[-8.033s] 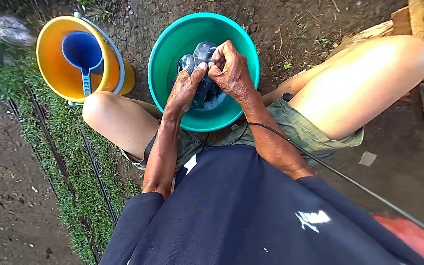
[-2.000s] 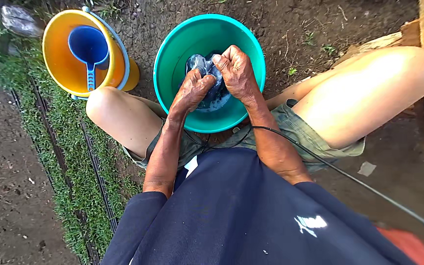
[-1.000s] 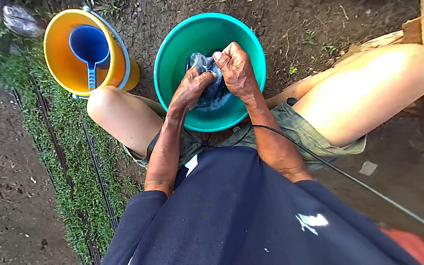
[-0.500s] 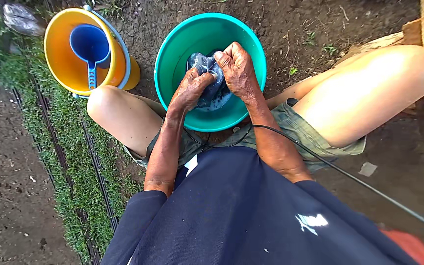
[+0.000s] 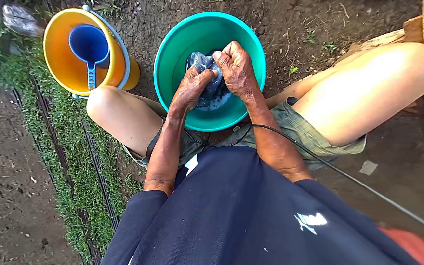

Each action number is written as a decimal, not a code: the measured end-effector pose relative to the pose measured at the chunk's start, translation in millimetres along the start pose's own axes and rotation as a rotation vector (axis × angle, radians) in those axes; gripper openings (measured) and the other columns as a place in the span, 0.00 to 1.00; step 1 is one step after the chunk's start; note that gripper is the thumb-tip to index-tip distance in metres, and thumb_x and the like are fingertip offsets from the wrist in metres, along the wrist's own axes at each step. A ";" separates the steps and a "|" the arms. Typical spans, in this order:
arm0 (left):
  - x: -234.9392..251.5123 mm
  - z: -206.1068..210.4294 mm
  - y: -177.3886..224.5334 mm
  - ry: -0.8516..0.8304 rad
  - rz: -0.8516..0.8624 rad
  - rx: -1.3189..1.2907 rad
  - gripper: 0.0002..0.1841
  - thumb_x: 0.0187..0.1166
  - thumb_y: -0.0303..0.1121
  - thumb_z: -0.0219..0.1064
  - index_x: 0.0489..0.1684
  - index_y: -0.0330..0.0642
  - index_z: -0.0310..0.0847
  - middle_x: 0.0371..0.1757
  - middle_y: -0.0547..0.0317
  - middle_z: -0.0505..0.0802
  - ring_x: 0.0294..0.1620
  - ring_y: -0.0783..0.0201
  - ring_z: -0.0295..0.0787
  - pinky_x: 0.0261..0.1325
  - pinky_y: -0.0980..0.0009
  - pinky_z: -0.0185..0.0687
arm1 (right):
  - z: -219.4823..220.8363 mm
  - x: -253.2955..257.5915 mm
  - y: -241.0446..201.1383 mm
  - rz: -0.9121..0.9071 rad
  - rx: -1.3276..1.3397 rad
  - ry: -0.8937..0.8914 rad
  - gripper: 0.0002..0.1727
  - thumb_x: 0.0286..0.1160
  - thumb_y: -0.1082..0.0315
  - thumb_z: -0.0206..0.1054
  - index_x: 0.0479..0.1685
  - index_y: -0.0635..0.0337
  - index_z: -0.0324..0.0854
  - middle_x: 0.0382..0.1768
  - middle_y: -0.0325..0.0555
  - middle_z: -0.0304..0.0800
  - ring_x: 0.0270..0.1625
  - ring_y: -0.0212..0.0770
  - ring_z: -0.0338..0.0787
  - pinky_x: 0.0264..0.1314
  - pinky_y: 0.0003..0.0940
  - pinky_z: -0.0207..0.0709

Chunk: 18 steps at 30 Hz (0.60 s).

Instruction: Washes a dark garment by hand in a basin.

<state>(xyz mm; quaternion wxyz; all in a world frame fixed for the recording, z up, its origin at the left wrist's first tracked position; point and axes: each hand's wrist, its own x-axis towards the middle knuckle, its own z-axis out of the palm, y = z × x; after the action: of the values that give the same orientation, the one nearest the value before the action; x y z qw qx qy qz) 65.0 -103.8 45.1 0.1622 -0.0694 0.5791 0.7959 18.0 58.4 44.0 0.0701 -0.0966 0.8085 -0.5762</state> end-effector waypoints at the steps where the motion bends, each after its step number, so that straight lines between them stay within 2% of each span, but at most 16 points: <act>1: 0.8 0.8 -0.8 0.016 -0.004 0.004 0.12 0.80 0.30 0.64 0.55 0.33 0.78 0.43 0.51 0.92 0.44 0.59 0.92 0.53 0.59 0.90 | 0.4 -0.2 -0.4 0.002 0.004 -0.003 0.14 0.86 0.55 0.64 0.36 0.55 0.75 0.26 0.37 0.76 0.29 0.33 0.78 0.35 0.32 0.74; 5: 0.4 3.0 -4.2 0.072 -0.031 0.033 0.12 0.74 0.25 0.62 0.54 0.34 0.78 0.43 0.52 0.91 0.44 0.61 0.91 0.50 0.60 0.89 | 1.2 -1.7 -0.2 0.002 0.016 -0.006 0.14 0.86 0.55 0.64 0.35 0.55 0.76 0.25 0.37 0.77 0.29 0.33 0.79 0.35 0.32 0.75; 9: -2.2 -0.6 0.3 -0.001 -0.021 0.013 0.12 0.77 0.25 0.62 0.56 0.35 0.76 0.46 0.52 0.91 0.47 0.60 0.91 0.53 0.60 0.89 | -1.7 0.6 1.3 -0.011 0.016 0.007 0.14 0.86 0.56 0.64 0.35 0.54 0.75 0.25 0.36 0.76 0.28 0.32 0.78 0.35 0.31 0.73; 18: 0.4 0.3 -3.3 0.030 -0.017 0.063 0.11 0.75 0.25 0.62 0.52 0.34 0.79 0.42 0.52 0.91 0.43 0.61 0.91 0.48 0.61 0.89 | 0.1 -1.1 0.1 -0.015 0.041 0.000 0.14 0.86 0.57 0.64 0.34 0.55 0.75 0.25 0.37 0.76 0.28 0.32 0.78 0.34 0.30 0.74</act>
<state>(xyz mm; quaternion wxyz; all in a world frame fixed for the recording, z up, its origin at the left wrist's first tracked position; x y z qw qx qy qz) 65.7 -102.6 42.1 0.1625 -0.0812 0.6056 0.7747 19.0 58.6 43.8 0.0678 -0.1011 0.7957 -0.5934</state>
